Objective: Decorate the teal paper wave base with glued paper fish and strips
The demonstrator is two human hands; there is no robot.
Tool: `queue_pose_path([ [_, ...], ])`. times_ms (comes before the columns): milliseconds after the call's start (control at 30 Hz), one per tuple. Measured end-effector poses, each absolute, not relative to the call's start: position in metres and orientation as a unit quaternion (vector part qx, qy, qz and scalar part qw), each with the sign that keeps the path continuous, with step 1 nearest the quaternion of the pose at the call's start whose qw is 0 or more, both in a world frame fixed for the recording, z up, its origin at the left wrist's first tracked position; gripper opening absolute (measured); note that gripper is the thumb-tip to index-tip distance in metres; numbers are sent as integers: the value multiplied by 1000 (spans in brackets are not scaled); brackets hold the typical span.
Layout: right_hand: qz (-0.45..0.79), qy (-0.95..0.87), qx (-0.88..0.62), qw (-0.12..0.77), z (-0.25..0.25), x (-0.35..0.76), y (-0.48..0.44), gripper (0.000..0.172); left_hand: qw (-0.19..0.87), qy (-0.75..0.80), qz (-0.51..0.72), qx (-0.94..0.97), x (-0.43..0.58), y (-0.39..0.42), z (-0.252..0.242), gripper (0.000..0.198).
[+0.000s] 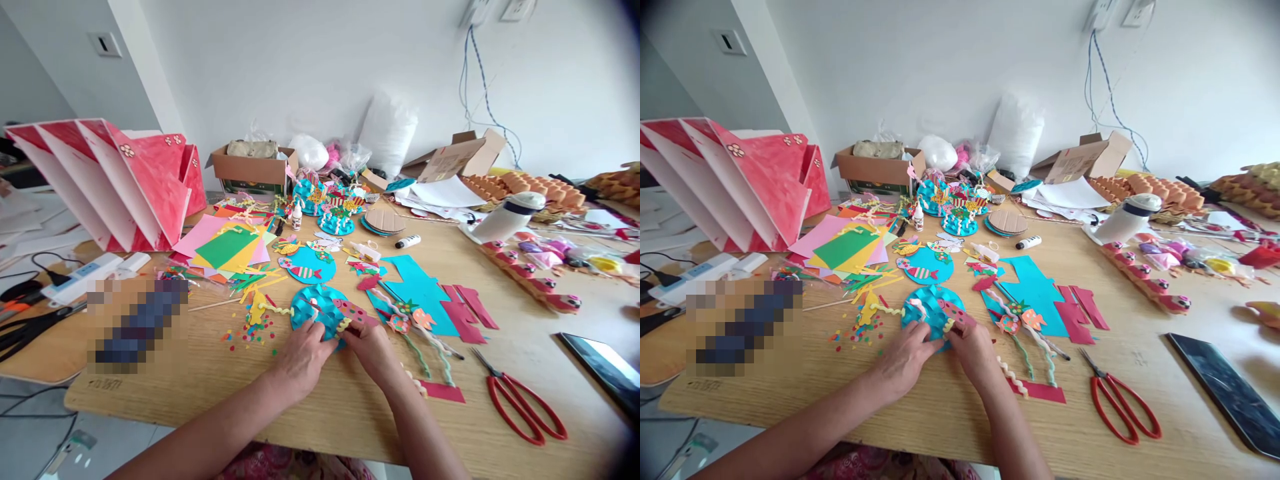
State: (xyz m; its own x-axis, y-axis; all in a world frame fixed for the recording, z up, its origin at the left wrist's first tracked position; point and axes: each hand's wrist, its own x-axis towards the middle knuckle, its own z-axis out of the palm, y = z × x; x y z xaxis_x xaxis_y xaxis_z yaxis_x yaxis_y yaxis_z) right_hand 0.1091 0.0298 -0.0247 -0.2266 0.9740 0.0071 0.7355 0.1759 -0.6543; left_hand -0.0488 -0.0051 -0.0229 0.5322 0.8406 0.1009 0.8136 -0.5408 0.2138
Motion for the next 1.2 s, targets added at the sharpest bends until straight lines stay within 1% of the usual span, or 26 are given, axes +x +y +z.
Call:
queue_pose_path([
  [267, 254, -718, -621, 185, -16, 108, 27, 19, 42, 480, 62, 874, -42, -5, -16, 26],
  [567, 236, -717, -635, 165, -15, 106, 26, 20, 61, 492, 69, 866, -40, -5, -13, 21],
  [733, 222, -724, -634, 159, -19, 105, 26, 22, 67, 491, 58, 867, -39, -6, -7, 21],
  [1000, 182, -735, -635, 150, -18, 102, 24, 20, 41, 485, 63, 871, -38, -6, -9, 19],
  [1200, 174, -741, -629, 158, -19, 104, 23, 19, 56, 475, 75, 875, -41, -10, -8, 20],
])
